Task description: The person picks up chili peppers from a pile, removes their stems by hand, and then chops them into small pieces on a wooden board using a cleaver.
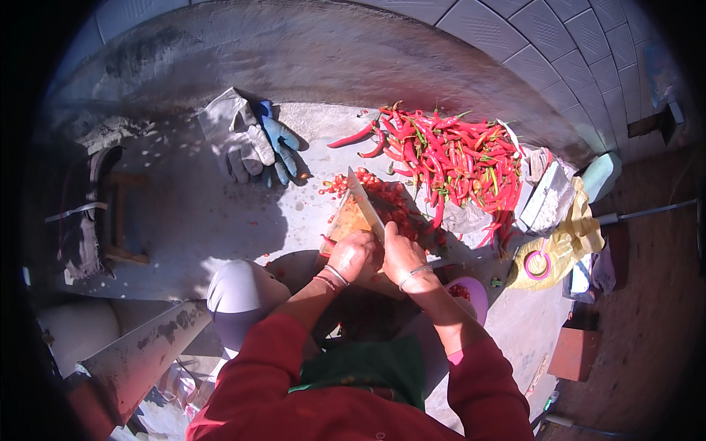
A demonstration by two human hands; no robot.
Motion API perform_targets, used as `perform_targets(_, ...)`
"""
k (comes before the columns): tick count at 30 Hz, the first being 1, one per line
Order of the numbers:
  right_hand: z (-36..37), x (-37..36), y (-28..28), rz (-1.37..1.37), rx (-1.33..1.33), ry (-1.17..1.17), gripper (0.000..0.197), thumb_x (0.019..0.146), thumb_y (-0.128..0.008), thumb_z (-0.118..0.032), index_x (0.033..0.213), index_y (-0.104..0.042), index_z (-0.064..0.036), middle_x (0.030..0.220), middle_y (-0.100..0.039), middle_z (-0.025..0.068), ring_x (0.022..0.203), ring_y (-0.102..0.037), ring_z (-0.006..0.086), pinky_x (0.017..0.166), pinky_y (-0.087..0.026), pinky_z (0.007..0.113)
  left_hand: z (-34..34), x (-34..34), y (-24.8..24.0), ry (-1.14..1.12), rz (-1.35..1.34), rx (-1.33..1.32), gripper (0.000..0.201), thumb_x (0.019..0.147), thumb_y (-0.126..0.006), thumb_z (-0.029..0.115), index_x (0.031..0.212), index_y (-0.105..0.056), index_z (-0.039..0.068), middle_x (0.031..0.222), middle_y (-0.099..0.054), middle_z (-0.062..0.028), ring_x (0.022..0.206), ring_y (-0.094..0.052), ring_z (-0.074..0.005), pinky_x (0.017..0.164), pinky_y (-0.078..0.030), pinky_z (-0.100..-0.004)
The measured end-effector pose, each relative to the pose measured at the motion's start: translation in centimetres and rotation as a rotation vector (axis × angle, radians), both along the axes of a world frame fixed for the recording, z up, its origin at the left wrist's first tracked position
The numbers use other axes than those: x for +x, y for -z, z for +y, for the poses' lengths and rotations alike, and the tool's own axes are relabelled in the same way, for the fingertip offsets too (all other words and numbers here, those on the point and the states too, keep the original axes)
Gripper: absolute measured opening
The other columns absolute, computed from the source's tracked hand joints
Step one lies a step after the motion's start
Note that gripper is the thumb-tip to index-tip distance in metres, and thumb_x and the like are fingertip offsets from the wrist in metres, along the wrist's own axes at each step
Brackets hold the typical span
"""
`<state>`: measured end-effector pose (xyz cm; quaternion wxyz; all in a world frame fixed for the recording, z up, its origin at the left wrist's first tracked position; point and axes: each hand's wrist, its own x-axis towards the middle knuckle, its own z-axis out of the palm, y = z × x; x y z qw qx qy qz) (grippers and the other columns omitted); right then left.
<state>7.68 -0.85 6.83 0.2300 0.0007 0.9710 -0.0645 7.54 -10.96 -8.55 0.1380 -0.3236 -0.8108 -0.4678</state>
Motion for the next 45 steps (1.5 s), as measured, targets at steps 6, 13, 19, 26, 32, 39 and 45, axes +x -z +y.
perform_targets(6,1.8,1.9,6.4,0.238,-0.072,0.007,0.026,0.084,-0.051,-0.014,0.101,-0.036,-0.0014,0.075,-0.060,0.0267,0.068,-0.058,0.0449,0.060,-0.045,0.054,-0.1,-0.2,0.3,0.024,-0.056,-0.111,0.011,0.065,-0.058,0.009,0.074,-0.061,0.003,0.081,-0.056,-0.0084,0.081,-0.055,-0.0253,0.073,-0.048,-0.0332)
perform_targets(13,0.9,1.1,2.9,0.102,-0.050,0.010,0.029,0.081,-0.052,-0.010,0.101,-0.034,0.0000,0.073,-0.060,0.0264,0.072,-0.059,0.0447,0.063,-0.045,0.054,-0.3,-0.1,0.5,0.022,-0.053,-0.030,0.009,0.065,-0.058,0.008,0.073,-0.060,0.005,0.081,-0.054,-0.0076,0.082,-0.053,-0.0248,0.071,-0.047,-0.0331)
perform_targets(19,1.3,1.3,5.1,0.184,-0.056,0.001,0.025,0.084,-0.051,-0.011,0.100,-0.035,-0.0014,0.070,-0.059,0.0259,0.069,-0.058,0.0456,0.061,-0.045,0.054,-0.7,0.1,-0.4,-0.040,0.067,-0.018,0.011,0.062,-0.059,0.011,0.071,-0.060,0.005,0.081,-0.056,-0.0070,0.080,-0.054,-0.0247,0.071,-0.046,-0.0338)
perform_targets(26,1.0,3.3,6.0,0.230,-0.071,0.067,0.027,0.083,-0.052,-0.012,0.101,-0.035,-0.0009,0.072,-0.059,0.0260,0.071,-0.058,0.0451,0.062,-0.045,0.054,-0.6,0.2,-0.2,0.010,0.005,0.018,0.012,0.064,-0.058,0.007,0.076,-0.059,0.004,0.083,-0.056,-0.0085,0.083,-0.054,-0.0256,0.076,-0.047,-0.0345)
perform_targets(32,0.4,1.0,2.6,0.106,-0.050,0.007,0.026,0.082,-0.052,-0.010,0.100,-0.035,-0.0015,0.072,-0.060,0.0252,0.073,-0.059,0.0451,0.065,-0.045,0.054,-1.1,0.3,0.2,0.041,-0.055,-0.039,0.010,0.065,-0.057,0.005,0.075,-0.058,0.004,0.081,-0.053,-0.0085,0.082,-0.052,-0.0266,0.074,-0.046,-0.0335)
perform_targets(39,1.0,2.1,6.3,0.200,-0.060,0.062,0.029,0.083,-0.052,-0.011,0.103,-0.034,-0.0014,0.071,-0.059,0.0255,0.072,-0.058,0.0446,0.063,-0.045,0.053,-0.8,0.0,0.5,0.047,-0.009,-0.022,0.011,0.064,-0.058,0.007,0.074,-0.059,0.004,0.081,-0.054,-0.0097,0.083,-0.053,-0.0269,0.073,-0.046,-0.0344)
perform_targets(45,-0.2,2.0,2.1,0.029,-0.034,0.077,0.030,0.081,-0.053,-0.010,0.102,-0.033,0.0009,0.076,-0.060,0.0263,0.076,-0.059,0.0437,0.068,-0.045,0.054,-1.6,0.4,0.2,0.038,-0.010,-0.002,0.015,0.062,-0.059,0.008,0.076,-0.059,0.002,0.082,-0.056,-0.0111,0.084,-0.055,-0.0280,0.075,-0.047,-0.0351)
